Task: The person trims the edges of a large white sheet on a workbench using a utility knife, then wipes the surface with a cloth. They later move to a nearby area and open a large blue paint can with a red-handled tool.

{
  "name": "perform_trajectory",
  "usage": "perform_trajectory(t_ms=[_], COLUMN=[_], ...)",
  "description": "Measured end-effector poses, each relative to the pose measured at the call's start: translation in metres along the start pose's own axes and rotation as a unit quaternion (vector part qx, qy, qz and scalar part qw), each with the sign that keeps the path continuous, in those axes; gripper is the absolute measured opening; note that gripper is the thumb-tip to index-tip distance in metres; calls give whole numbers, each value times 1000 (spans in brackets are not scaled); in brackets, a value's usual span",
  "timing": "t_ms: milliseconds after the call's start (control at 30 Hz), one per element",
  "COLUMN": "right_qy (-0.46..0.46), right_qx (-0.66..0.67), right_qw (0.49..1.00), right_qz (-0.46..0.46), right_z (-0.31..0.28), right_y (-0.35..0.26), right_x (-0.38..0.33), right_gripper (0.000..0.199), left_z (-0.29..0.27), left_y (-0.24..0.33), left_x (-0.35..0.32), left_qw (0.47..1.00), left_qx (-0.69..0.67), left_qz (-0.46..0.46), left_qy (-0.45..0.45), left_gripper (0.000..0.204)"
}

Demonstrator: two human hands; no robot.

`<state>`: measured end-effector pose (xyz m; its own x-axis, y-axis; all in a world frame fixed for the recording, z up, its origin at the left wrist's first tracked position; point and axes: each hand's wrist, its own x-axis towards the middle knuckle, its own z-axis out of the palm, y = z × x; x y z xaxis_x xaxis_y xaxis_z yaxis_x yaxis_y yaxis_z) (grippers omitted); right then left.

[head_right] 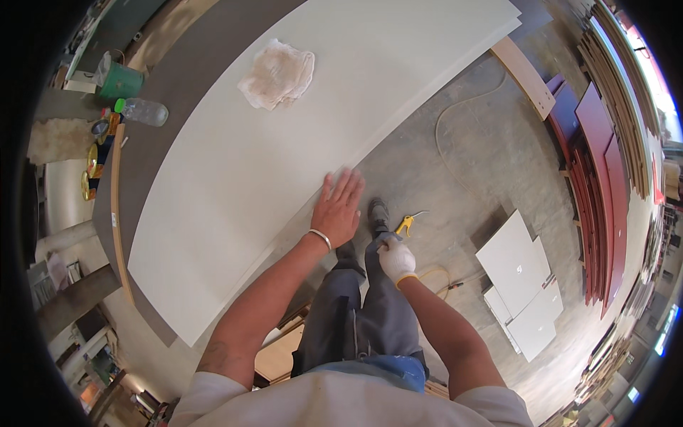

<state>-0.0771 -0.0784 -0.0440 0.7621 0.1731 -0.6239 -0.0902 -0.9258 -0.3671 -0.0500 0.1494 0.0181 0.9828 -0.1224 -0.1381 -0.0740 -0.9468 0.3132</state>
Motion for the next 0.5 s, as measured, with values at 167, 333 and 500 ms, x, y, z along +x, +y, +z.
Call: perform_trajectory(t_ms=[167,333,500], right_qy=[-11,-29,24], right_qx=[165,396,511], right_qw=[981,909,855], right_qz=[104,122,83], right_z=[-46,-67,-110], right_y=[1,-13,-18], right_x=[51,77,119], right_gripper=[33,23,27], left_z=[-15,-9,18], left_y=[2,-5,26], left_x=[60,114,76], left_qw=[993,993,995], left_qx=[-46,-19,-70], left_qz=[-52,-63,53], left_qy=[95,99,50], left_gripper=[74,75,68])
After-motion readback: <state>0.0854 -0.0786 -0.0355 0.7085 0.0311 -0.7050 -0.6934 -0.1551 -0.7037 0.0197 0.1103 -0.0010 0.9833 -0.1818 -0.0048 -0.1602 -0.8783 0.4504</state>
